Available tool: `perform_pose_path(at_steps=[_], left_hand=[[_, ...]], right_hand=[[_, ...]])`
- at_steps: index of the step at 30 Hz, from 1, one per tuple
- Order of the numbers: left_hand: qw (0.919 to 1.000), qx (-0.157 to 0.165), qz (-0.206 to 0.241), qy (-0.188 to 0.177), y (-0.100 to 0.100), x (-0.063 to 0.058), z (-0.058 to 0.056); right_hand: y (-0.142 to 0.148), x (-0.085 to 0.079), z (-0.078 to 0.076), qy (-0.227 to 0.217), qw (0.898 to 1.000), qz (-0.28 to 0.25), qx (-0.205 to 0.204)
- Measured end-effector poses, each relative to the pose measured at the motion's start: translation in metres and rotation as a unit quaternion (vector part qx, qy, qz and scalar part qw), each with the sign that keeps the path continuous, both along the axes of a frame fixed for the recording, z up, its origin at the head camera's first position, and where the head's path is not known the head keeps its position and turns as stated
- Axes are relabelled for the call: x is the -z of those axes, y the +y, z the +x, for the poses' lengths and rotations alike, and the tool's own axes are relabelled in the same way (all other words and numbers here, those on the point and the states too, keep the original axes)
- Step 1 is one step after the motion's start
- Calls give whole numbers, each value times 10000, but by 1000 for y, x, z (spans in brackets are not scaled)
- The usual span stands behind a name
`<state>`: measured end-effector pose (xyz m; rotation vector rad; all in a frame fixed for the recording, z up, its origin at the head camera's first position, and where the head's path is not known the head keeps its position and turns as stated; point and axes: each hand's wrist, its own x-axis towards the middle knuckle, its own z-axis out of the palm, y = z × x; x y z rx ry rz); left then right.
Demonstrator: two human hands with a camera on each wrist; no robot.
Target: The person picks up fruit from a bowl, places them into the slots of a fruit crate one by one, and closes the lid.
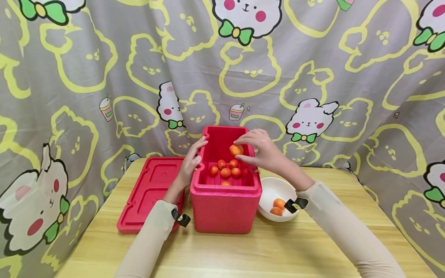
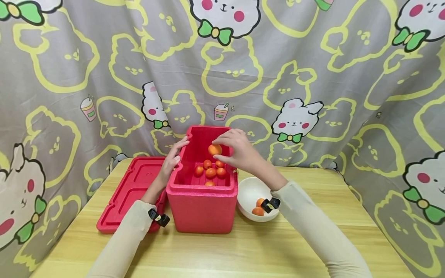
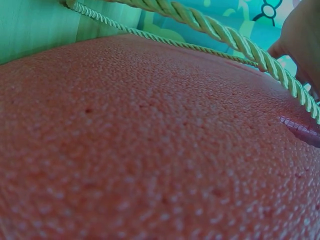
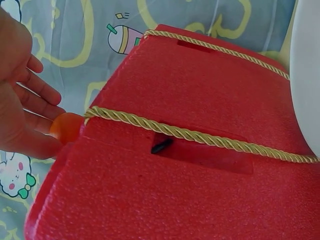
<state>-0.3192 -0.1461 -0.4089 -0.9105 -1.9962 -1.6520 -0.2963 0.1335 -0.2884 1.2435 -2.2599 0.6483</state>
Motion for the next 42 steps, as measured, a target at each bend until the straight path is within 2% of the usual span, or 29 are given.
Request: perform_pose_path(at_steps=[15,26,36,42], left_hand=[[10000,-8,3,25,0,1,-1],[10000,-8,11,48,1,-1,1],[10000,-3,1,3,1,0,0],[10000,9,17,3,1,-2,2]], right_hand=[[-3,6,-1,74,9997,238,69],[2,8,-2,148,9996,225,113],[17,15,-5,247,9997,-32,79],[34,23,-8,192,9994,-146,253]])
